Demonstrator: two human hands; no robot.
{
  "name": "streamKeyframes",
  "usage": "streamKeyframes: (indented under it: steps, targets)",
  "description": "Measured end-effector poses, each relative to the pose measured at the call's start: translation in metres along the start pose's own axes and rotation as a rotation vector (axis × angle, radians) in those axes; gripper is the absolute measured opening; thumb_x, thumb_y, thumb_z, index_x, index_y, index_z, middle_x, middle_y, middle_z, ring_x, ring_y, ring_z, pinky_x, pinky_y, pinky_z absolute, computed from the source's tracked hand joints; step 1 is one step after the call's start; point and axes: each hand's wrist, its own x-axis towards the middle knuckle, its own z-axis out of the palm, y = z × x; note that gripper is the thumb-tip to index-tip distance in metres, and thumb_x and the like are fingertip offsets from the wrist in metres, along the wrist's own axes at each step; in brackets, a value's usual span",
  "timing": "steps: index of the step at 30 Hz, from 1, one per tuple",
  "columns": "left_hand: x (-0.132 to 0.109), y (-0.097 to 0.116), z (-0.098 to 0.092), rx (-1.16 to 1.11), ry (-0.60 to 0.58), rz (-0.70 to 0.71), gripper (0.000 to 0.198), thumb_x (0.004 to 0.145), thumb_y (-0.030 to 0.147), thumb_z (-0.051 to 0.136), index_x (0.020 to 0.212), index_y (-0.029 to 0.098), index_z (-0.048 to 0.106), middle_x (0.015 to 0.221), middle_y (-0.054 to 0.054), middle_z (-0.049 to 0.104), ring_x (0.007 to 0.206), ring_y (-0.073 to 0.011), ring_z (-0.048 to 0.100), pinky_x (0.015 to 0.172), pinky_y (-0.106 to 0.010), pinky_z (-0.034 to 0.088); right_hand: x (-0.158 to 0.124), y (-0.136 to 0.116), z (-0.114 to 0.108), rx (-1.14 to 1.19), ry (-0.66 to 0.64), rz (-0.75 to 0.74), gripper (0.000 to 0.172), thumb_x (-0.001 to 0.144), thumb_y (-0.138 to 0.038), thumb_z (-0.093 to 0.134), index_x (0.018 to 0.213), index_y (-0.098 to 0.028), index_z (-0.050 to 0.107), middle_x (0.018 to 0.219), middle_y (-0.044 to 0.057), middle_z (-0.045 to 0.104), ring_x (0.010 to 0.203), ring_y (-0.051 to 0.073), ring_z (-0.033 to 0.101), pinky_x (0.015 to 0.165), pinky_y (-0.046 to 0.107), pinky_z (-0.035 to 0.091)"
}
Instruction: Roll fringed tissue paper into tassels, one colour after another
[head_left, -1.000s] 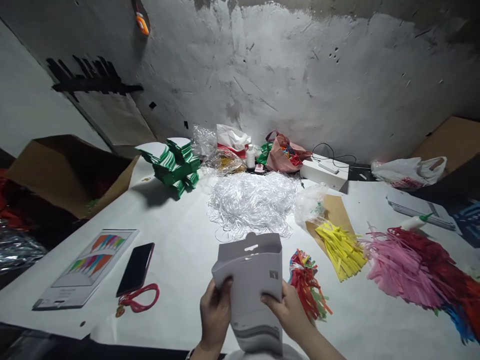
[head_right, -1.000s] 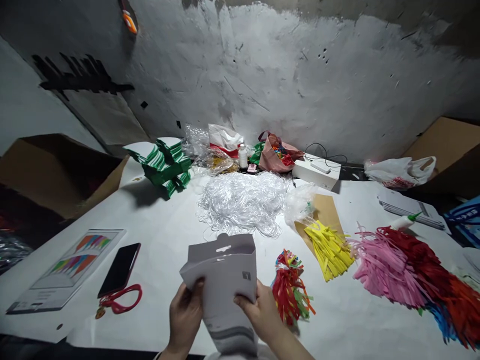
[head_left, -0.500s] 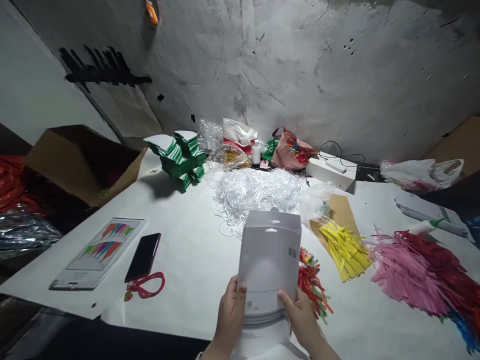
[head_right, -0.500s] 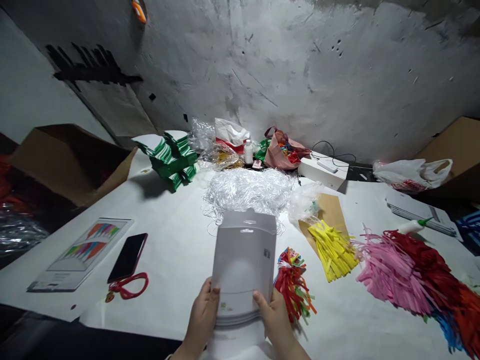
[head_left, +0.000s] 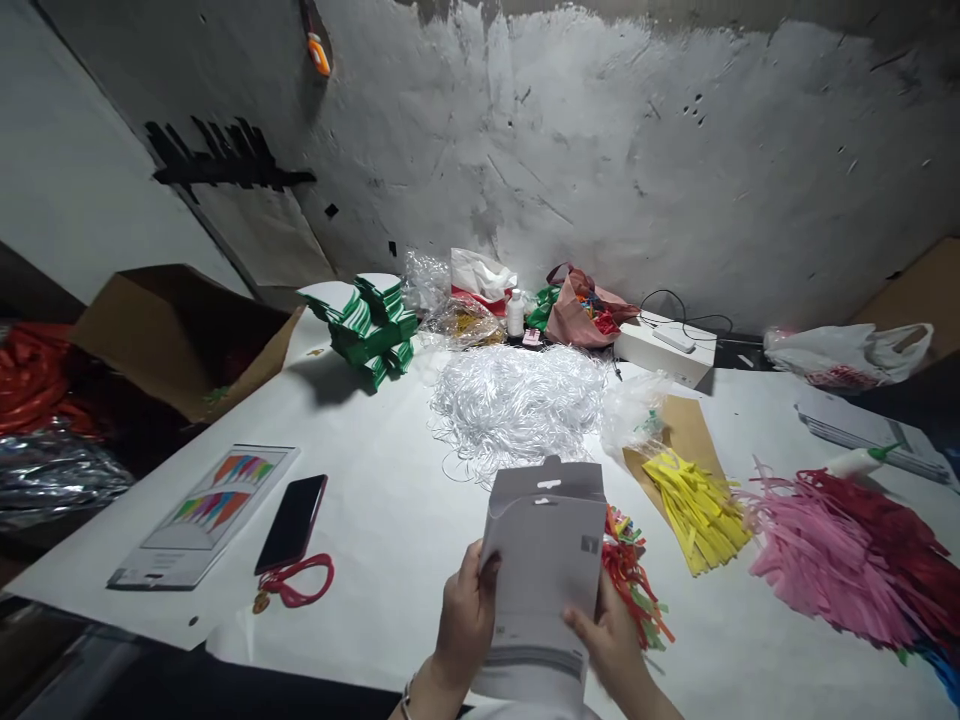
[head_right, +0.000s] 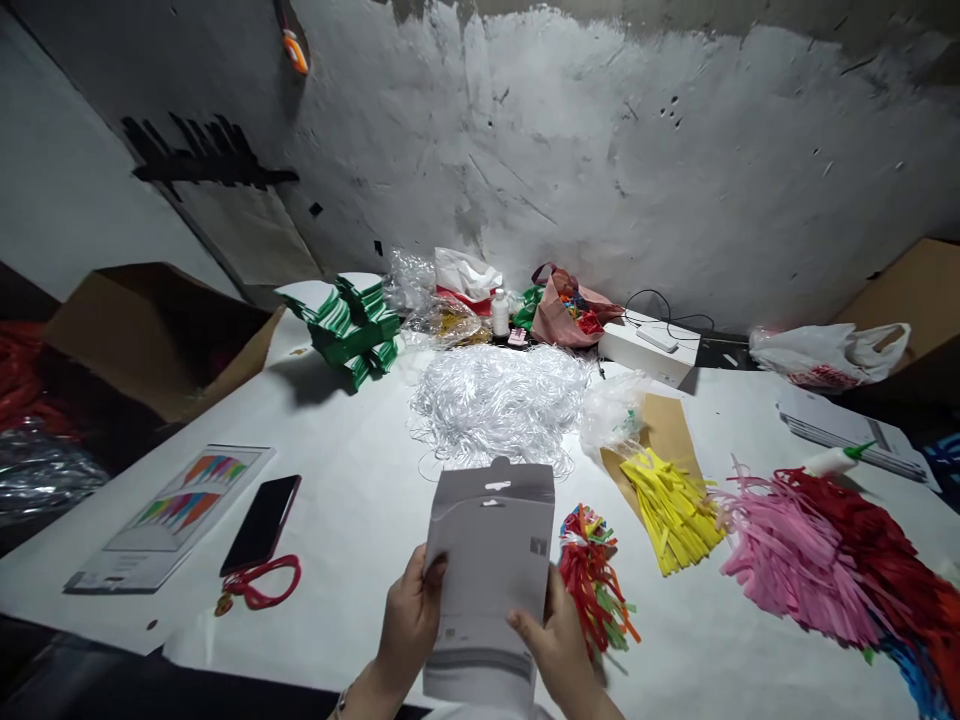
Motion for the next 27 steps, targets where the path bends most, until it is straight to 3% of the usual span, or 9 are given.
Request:
streamKeyframes:
  steps: [3, 5, 7, 9, 13, 15, 18, 24, 27]
  targets:
    - [-0.005, -0.003, 0.003, -0.015, -0.057, 0.052, 0.041, 0.094, 0.057, 0.050, 0.095, 0.020, 0.067, 0.065, -0.002, 0.068, 0.053, -0.0185, 0.063, 0.048, -0.025, 0.051, 0.011, -0.013, -0.002, -0.098, 0.192, -0.080, 0.036, 0.091, -0.051, 0.063, 0.110, -0.021, 0.064, 0.104, 0.011, 0.073, 0.098, 0.027, 0.068, 0.084, 0.035, 0.055]
    - [-0.006, -0.001, 0.002, -0.022, -0.025, 0.072, 0.041, 0.096, 0.054, 0.049, 0.111, 0.019, 0.066, 0.090, -0.009, 0.076, 0.077, -0.0227, 0.073, 0.063, -0.028, 0.059, 0.015, -0.017, -0.003, -0.174, 0.242, -0.115, 0.030, 0.092, -0.049, 0.063, 0.102, -0.021, 0.064, 0.094, 0.009, 0.073, 0.088, 0.026, 0.069, 0.078, 0.033, 0.055]
    - [-0.002, 0.003, 0.001, 0.001, 0.058, 0.091, 0.044, 0.097, 0.049, 0.051, 0.129, 0.019, 0.059, 0.118, -0.013, 0.073, 0.105, -0.0261, 0.072, 0.082, -0.032, 0.061, 0.014, -0.016, -0.003, -0.204, 0.260, -0.156, 0.030, 0.091, -0.049, 0.063, 0.101, -0.021, 0.064, 0.091, 0.009, 0.073, 0.083, 0.025, 0.069, 0.073, 0.033, 0.056]
    - [0.002, 0.008, 0.001, 0.027, 0.136, 0.128, 0.045, 0.097, 0.045, 0.054, 0.134, 0.020, 0.057, 0.128, -0.014, 0.069, 0.115, -0.0268, 0.068, 0.089, -0.034, 0.060, 0.012, -0.014, -0.003, -0.216, 0.263, -0.208, 0.032, 0.091, -0.049, 0.064, 0.105, -0.020, 0.063, 0.094, 0.010, 0.074, 0.084, 0.026, 0.070, 0.072, 0.033, 0.057]
    - [0.002, 0.012, 0.006, -0.024, 0.261, 0.255, 0.032, 0.094, 0.042, 0.062, 0.118, 0.021, 0.064, 0.100, -0.010, 0.078, 0.089, -0.0231, 0.077, 0.071, -0.028, 0.065, 0.008, -0.020, -0.001, -0.055, 0.372, -0.373, 0.039, 0.093, -0.042, 0.066, 0.124, -0.021, 0.054, 0.107, 0.011, 0.073, 0.095, 0.023, 0.072, 0.077, 0.032, 0.059]
    - [-0.001, 0.012, 0.009, -0.044, 0.317, 0.297, 0.027, 0.092, 0.043, 0.064, 0.109, 0.021, 0.065, 0.087, -0.006, 0.079, 0.076, -0.0202, 0.078, 0.063, -0.025, 0.064, 0.007, -0.027, 0.001, 0.014, 0.454, -0.473, 0.033, 0.093, -0.036, 0.067, 0.121, -0.023, 0.055, 0.105, 0.009, 0.073, 0.093, 0.020, 0.073, 0.076, 0.028, 0.059]
    - [-0.007, 0.011, 0.010, -0.039, 0.380, 0.323, 0.026, 0.091, 0.043, 0.067, 0.105, 0.021, 0.065, 0.086, -0.005, 0.079, 0.072, -0.0183, 0.077, 0.062, -0.022, 0.063, 0.005, -0.036, 0.003, 0.035, 0.501, -0.556, 0.025, 0.089, -0.031, 0.073, 0.110, -0.025, 0.061, 0.106, 0.006, 0.072, 0.092, 0.017, 0.073, 0.078, 0.026, 0.060]
    - [-0.012, 0.012, 0.000, 0.000, 0.422, 0.301, 0.020, 0.086, 0.036, 0.074, 0.100, 0.022, 0.071, 0.093, -0.003, 0.080, 0.077, -0.0151, 0.077, 0.069, -0.015, 0.061, -0.002, -0.048, -0.002, 0.012, 0.495, -0.455, 0.020, 0.087, -0.028, 0.075, 0.105, -0.023, 0.069, 0.105, 0.008, 0.074, 0.097, 0.020, 0.072, 0.081, 0.029, 0.060]
    - [-0.012, 0.016, -0.002, 0.012, 0.434, 0.294, 0.018, 0.084, 0.034, 0.076, 0.098, 0.023, 0.074, 0.097, -0.001, 0.080, 0.083, -0.0143, 0.077, 0.078, -0.015, 0.060, -0.001, -0.061, -0.002, 0.128, 0.430, -0.385, 0.013, 0.084, -0.026, 0.077, 0.095, -0.021, 0.072, 0.103, 0.009, 0.075, 0.097, 0.022, 0.073, 0.082, 0.032, 0.060]
